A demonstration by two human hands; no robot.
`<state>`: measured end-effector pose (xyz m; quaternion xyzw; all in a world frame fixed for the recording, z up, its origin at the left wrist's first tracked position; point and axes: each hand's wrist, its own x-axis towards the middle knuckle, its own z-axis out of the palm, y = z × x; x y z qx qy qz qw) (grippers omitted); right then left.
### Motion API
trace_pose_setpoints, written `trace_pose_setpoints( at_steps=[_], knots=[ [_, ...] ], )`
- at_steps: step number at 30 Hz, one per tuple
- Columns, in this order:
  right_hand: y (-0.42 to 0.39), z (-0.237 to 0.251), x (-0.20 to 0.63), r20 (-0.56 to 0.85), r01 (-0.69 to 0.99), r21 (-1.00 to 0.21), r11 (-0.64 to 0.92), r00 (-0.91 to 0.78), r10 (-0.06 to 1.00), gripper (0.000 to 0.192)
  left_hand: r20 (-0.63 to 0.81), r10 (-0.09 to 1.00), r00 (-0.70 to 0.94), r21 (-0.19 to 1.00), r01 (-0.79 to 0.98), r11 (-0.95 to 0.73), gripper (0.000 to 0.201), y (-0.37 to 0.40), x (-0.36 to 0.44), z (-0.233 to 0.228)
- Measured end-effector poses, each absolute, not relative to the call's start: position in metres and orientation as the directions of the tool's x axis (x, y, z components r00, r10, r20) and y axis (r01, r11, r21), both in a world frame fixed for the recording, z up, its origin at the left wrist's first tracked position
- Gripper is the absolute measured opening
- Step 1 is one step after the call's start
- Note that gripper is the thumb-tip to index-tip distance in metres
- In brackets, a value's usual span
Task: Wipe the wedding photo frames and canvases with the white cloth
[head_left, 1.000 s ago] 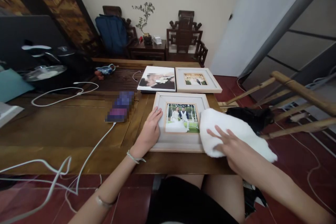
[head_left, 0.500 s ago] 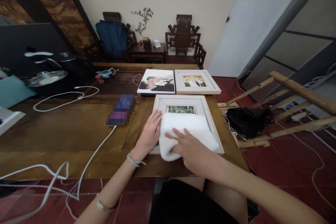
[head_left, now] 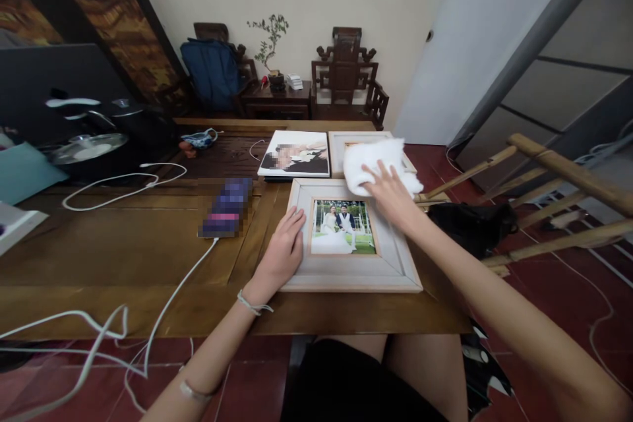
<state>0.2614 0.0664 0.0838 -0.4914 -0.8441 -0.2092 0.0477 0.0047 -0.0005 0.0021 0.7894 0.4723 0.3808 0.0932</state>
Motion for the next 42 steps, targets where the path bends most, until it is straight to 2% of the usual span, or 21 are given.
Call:
trace_pose_setpoints(
  at_steps=[3, 6, 9, 12, 16, 20, 25, 29, 33, 36, 39, 42],
  knots=[
    [0.049, 0.06, 0.248, 0.166, 0.804, 0.311, 0.507, -0.571, 0.804, 0.049, 0.512, 0.819, 0.257, 0.51, 0.676, -0.531, 0.039, -0.001, 0.005, 0.002],
    [0.011, 0.06, 0.24, 0.083, 0.787, 0.261, 0.559, -0.595, 0.799, 0.04, 0.51, 0.821, 0.256, 0.511, 0.678, -0.529, 0.039, -0.001, 0.005, 0.003],
    [-0.039, 0.079, 0.236, -0.028, 0.778, 0.154, 0.61, -0.614, 0.789, 0.041, 0.506, 0.826, 0.251, 0.513, 0.682, -0.521, 0.039, -0.002, 0.006, 0.004],
    [-0.082, 0.1, 0.234, -0.134, 0.767, -0.006, 0.642, -0.637, 0.76, 0.047, 0.505, 0.826, 0.249, 0.511, 0.685, -0.519, 0.039, -0.003, 0.007, 0.004],
    [-0.097, 0.105, 0.229, -0.154, 0.784, -0.113, 0.61, -0.621, 0.769, 0.051, 0.506, 0.823, 0.258, 0.505, 0.685, -0.525, 0.04, -0.003, 0.007, 0.004],
    [-0.052, 0.083, 0.233, -0.018, 0.819, -0.074, 0.569, -0.571, 0.82, 0.059, 0.487, 0.825, 0.287, 0.494, 0.689, -0.531, 0.04, -0.002, 0.005, 0.004],
    [0.039, 0.062, 0.244, 0.149, 0.839, 0.018, 0.544, -0.54, 0.828, 0.068, 0.485, 0.82, 0.305, 0.482, 0.689, -0.542, 0.04, -0.001, 0.005, 0.003],
    [0.073, 0.064, 0.239, 0.144, 0.843, 0.086, 0.532, -0.538, 0.83, 0.064, 0.504, 0.817, 0.279, 0.495, 0.682, -0.538, 0.039, -0.001, 0.005, 0.002],
    [0.042, 0.07, 0.238, 0.039, 0.805, 0.076, 0.588, -0.592, 0.805, 0.062, 0.501, 0.824, 0.265, 0.51, 0.678, -0.529, 0.039, -0.002, 0.006, 0.002],
    [-0.009, 0.083, 0.242, -0.098, 0.777, -0.015, 0.629, -0.627, 0.773, 0.062, 0.512, 0.821, 0.253, 0.515, 0.674, -0.529, 0.039, -0.002, 0.007, 0.002],
    [-0.062, 0.102, 0.246, -0.229, 0.737, -0.191, 0.648, -0.676, 0.701, 0.065, 0.523, 0.816, 0.246, 0.51, 0.676, -0.531, 0.039, -0.002, 0.008, 0.002],
    [-0.097, 0.115, 0.244, -0.274, 0.702, -0.299, 0.647, -0.712, 0.646, 0.06, 0.519, 0.816, 0.254, 0.498, 0.686, -0.53, 0.039, -0.002, 0.007, 0.002]
  ],
)
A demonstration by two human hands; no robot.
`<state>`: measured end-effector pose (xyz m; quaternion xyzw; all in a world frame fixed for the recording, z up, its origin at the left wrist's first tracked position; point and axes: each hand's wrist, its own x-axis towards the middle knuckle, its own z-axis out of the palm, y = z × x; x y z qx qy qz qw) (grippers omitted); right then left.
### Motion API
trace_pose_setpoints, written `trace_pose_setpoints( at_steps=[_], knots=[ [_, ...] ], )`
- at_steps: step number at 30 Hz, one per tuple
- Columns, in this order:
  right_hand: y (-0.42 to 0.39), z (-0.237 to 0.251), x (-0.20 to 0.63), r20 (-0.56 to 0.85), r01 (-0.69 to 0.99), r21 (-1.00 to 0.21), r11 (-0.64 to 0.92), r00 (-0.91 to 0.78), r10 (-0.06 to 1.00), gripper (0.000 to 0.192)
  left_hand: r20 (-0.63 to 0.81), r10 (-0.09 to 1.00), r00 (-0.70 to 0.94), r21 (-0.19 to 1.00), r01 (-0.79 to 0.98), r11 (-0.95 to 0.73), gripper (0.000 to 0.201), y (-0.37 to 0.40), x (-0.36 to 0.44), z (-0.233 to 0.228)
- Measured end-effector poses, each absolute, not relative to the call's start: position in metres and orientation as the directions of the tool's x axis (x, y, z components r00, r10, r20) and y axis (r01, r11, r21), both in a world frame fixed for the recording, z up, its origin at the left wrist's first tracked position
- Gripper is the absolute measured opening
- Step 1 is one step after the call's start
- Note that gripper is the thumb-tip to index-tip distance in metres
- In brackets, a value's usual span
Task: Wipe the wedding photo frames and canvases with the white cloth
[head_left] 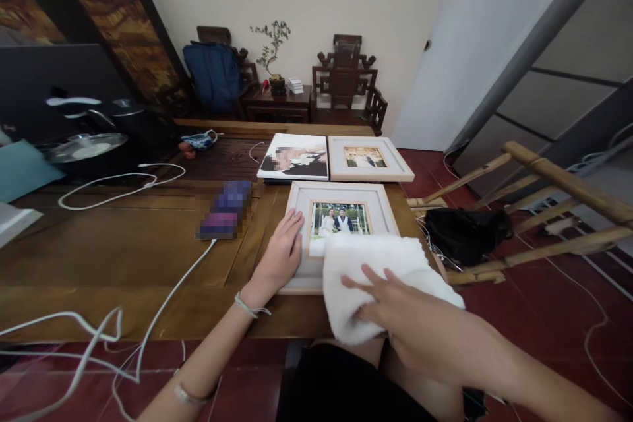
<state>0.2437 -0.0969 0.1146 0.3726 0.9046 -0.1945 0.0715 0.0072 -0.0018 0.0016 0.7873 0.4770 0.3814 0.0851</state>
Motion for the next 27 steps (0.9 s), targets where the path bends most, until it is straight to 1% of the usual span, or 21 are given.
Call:
trace_pose_setpoints(
  at_steps=[2, 4, 7, 9, 11, 14, 17, 21, 24, 27],
  knots=[
    [-0.103, 0.113, 0.24, -0.243, 0.701, -0.318, 0.638, -0.711, 0.66, 0.06, 0.511, 0.818, 0.265, 0.489, 0.692, -0.531, 0.039, -0.002, 0.006, 0.002],
    [-0.094, 0.104, 0.237, -0.199, 0.724, -0.31, 0.616, -0.683, 0.702, 0.064, 0.504, 0.818, 0.277, 0.484, 0.694, -0.533, 0.039, -0.001, 0.006, 0.002],
    [-0.055, 0.084, 0.239, -0.093, 0.768, -0.214, 0.603, -0.631, 0.771, 0.066, 0.502, 0.818, 0.28, 0.49, 0.687, -0.536, 0.039, -0.002, 0.005, 0.002],
    [-0.021, 0.074, 0.244, 0.011, 0.78, -0.136, 0.611, -0.615, 0.788, 0.065, 0.501, 0.82, 0.276, 0.503, 0.678, -0.535, 0.039, -0.002, 0.006, 0.003],
    [0.014, 0.069, 0.249, 0.104, 0.796, -0.089, 0.598, -0.59, 0.801, 0.065, 0.502, 0.821, 0.271, 0.515, 0.669, -0.536, 0.04, -0.002, 0.006, 0.003],
    [0.056, 0.069, 0.252, 0.171, 0.847, -0.028, 0.532, -0.52, 0.837, 0.065, 0.51, 0.819, 0.262, 0.523, 0.661, -0.538, 0.04, -0.003, 0.007, 0.003],
    [0.073, 0.07, 0.249, 0.153, 0.864, 0.022, 0.504, -0.501, 0.852, 0.062, 0.51, 0.821, 0.258, 0.52, 0.667, -0.533, 0.04, -0.004, 0.007, 0.003],
    [0.048, 0.068, 0.246, 0.081, 0.825, 0.008, 0.565, -0.563, 0.822, 0.063, 0.505, 0.824, 0.255, 0.512, 0.681, -0.524, 0.039, -0.004, 0.007, 0.002],
    [0.004, 0.075, 0.248, -0.01, 0.786, -0.061, 0.615, -0.616, 0.788, 0.062, 0.511, 0.823, 0.247, 0.513, 0.681, -0.523, 0.039, -0.004, 0.008, 0.002],
    [-0.044, 0.091, 0.253, -0.13, 0.751, -0.199, 0.63, -0.657, 0.742, 0.063, 0.519, 0.819, 0.243, 0.51, 0.682, -0.525, 0.039, -0.004, 0.009, 0.002]
  ],
)
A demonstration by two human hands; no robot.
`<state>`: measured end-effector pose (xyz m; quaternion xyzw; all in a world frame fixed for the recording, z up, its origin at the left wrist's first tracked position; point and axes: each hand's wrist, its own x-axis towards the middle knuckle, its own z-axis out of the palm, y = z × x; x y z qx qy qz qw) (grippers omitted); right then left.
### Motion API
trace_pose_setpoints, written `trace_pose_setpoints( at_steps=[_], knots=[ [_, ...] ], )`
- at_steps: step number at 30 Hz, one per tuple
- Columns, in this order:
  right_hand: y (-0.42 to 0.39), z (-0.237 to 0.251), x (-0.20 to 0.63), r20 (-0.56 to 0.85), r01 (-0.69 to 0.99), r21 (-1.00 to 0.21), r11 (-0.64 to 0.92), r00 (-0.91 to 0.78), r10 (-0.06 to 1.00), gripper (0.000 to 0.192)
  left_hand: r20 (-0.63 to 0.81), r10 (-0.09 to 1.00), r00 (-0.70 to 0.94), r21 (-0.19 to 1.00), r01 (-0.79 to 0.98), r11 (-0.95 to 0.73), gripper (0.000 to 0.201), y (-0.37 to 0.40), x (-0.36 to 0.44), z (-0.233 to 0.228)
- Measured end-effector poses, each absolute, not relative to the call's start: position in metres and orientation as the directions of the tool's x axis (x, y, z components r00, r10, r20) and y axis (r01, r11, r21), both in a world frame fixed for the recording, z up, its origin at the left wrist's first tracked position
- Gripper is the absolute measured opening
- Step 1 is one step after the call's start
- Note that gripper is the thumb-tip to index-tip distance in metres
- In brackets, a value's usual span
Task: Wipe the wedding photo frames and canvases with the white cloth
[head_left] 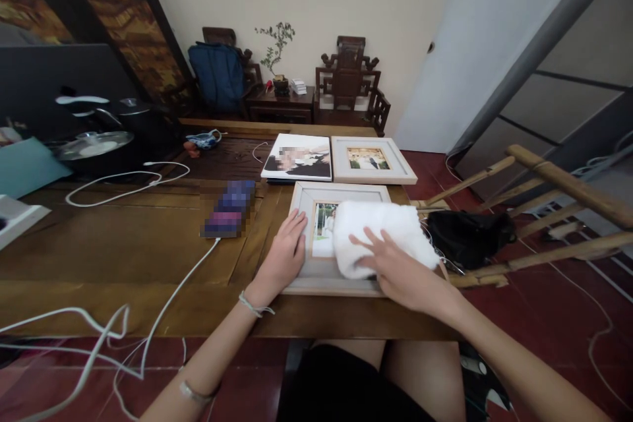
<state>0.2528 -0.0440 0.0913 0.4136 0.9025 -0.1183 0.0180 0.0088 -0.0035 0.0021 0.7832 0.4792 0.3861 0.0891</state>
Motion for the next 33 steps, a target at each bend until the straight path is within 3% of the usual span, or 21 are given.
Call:
trace_pose_setpoints(
  at_steps=[4, 8, 12, 17, 20, 26, 29, 33],
  knots=[
    [-0.096, 0.113, 0.25, -0.259, 0.717, -0.362, 0.595, -0.691, 0.675, 0.066, 0.515, 0.819, 0.253, 0.496, 0.692, -0.526, 0.039, -0.004, 0.009, 0.003],
    [-0.114, 0.11, 0.234, -0.214, 0.695, -0.364, 0.62, -0.711, 0.67, 0.06, 0.498, 0.823, 0.272, 0.481, 0.703, -0.523, 0.04, -0.005, 0.008, 0.004],
    [-0.08, 0.086, 0.231, -0.094, 0.713, -0.299, 0.634, -0.683, 0.724, 0.068, 0.474, 0.832, 0.289, 0.482, 0.706, -0.52, 0.041, -0.005, 0.007, 0.005],
    [0.001, 0.065, 0.249, 0.126, 0.777, -0.089, 0.623, -0.611, 0.781, 0.068, 0.474, 0.832, 0.288, 0.496, 0.694, -0.523, 0.04, -0.004, 0.006, 0.005],
    [0.041, 0.061, 0.253, 0.165, 0.79, 0.019, 0.612, -0.606, 0.778, 0.069, 0.469, 0.833, 0.295, 0.493, 0.695, -0.523, 0.04, -0.004, 0.006, 0.005],
    [0.046, 0.061, 0.24, 0.094, 0.79, 0.133, 0.599, -0.611, 0.786, 0.059, 0.472, 0.833, 0.288, 0.502, 0.689, -0.522, 0.04, -0.004, 0.006, 0.004],
    [0.007, 0.068, 0.237, 0.004, 0.778, 0.079, 0.623, -0.625, 0.78, 0.058, 0.472, 0.834, 0.285, 0.493, 0.699, -0.518, 0.04, -0.004, 0.007, 0.004],
    [-0.059, 0.091, 0.243, -0.172, 0.749, -0.08, 0.658, -0.66, 0.731, 0.061, 0.458, 0.845, 0.275, 0.494, 0.712, -0.499, 0.04, -0.005, 0.008, 0.005]
  ],
)
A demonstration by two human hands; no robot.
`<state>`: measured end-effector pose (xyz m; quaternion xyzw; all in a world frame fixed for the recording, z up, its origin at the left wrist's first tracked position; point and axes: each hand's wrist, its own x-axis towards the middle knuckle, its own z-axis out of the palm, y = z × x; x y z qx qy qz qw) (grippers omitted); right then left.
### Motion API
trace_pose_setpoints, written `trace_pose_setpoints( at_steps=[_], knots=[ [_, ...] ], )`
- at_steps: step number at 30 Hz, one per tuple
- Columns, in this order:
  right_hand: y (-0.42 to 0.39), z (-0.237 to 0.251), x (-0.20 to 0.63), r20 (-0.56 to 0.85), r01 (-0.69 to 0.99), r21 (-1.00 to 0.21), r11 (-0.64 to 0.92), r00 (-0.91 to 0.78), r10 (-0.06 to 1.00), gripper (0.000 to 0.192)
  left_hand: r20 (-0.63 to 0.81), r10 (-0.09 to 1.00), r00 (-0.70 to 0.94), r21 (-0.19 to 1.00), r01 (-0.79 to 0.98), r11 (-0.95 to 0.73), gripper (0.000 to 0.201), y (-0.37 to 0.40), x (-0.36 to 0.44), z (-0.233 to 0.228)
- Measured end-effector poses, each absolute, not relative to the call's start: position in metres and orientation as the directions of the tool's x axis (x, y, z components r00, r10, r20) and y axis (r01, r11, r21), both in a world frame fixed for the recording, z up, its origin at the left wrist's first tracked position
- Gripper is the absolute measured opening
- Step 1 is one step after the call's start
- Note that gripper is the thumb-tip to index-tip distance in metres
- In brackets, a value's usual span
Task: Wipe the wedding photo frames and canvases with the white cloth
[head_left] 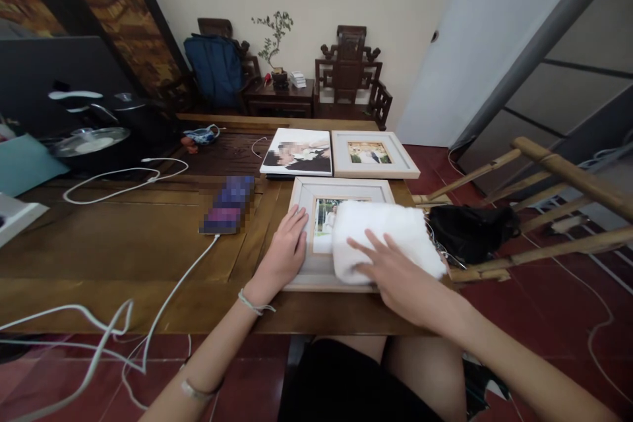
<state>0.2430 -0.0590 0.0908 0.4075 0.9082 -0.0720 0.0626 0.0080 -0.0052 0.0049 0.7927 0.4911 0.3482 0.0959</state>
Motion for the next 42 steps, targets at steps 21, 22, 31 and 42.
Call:
trace_pose_setpoints(
  at_steps=[21, 22, 31, 42],
  knots=[
    [0.07, 0.061, 0.249, 0.129, 0.801, 0.181, 0.571, -0.595, 0.794, 0.064, 0.457, 0.838, 0.298, 0.509, 0.685, -0.521, 0.042, -0.004, 0.004, 0.009],
    [0.069, 0.061, 0.247, 0.112, 0.793, 0.189, 0.58, -0.604, 0.789, 0.063, 0.454, 0.84, 0.297, 0.508, 0.688, -0.518, 0.043, -0.004, 0.004, 0.009],
    [-0.061, 0.095, 0.241, -0.186, 0.687, -0.09, 0.721, -0.723, 0.665, 0.06, 0.447, 0.849, 0.283, 0.505, 0.703, -0.5, 0.043, -0.006, 0.008, 0.008],
    [-0.057, 0.076, 0.196, -0.098, 0.649, -0.093, 0.755, -0.76, 0.642, 0.043, 0.379, 0.89, 0.253, 0.608, 0.657, -0.446, 0.049, -0.009, 0.008, 0.015]
  ],
)
